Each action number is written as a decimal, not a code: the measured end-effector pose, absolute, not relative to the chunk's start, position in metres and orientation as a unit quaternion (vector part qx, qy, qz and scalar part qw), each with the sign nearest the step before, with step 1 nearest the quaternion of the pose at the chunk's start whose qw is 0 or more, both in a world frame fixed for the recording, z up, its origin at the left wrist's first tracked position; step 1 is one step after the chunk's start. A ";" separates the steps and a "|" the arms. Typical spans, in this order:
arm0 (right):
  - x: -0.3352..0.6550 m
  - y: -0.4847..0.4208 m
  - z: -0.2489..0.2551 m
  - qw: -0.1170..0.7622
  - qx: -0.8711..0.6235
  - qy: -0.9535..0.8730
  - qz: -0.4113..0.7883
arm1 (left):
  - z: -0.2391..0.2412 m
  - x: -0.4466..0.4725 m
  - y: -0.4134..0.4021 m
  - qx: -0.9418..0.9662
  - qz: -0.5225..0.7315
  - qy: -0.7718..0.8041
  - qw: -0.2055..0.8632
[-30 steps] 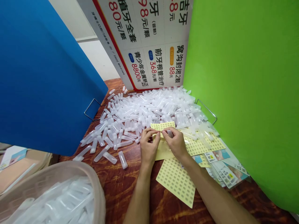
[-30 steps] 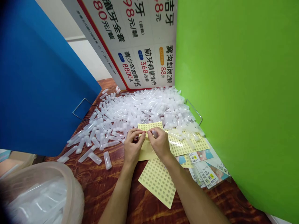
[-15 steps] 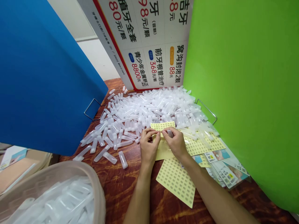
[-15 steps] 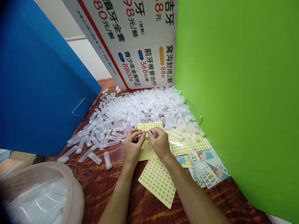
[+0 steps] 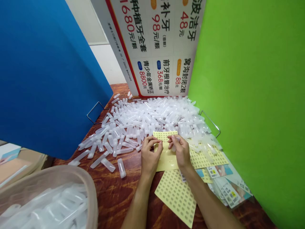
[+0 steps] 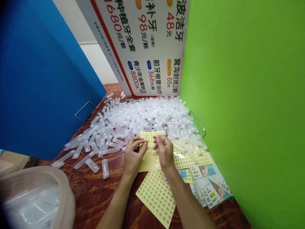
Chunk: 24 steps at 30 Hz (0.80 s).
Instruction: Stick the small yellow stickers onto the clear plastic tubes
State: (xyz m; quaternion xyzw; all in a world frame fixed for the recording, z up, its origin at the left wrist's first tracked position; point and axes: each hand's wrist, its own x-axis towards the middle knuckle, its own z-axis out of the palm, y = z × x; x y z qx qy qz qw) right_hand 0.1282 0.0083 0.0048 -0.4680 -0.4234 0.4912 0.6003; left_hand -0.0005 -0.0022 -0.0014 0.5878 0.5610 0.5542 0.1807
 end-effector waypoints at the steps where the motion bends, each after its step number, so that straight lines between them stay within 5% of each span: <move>1: 0.129 0.010 0.004 0.617 -0.450 -0.406 0.502 | -0.001 0.001 -0.002 0.598 0.553 0.560 0.152; 7: 0.137 0.015 -0.001 0.682 -0.381 -0.340 0.523 | -0.002 0.010 -0.005 0.634 0.535 0.558 -0.010; 24: 0.136 0.020 -0.006 0.643 -0.351 -0.247 0.634 | 0.012 0.015 -0.015 0.627 0.586 0.500 -0.115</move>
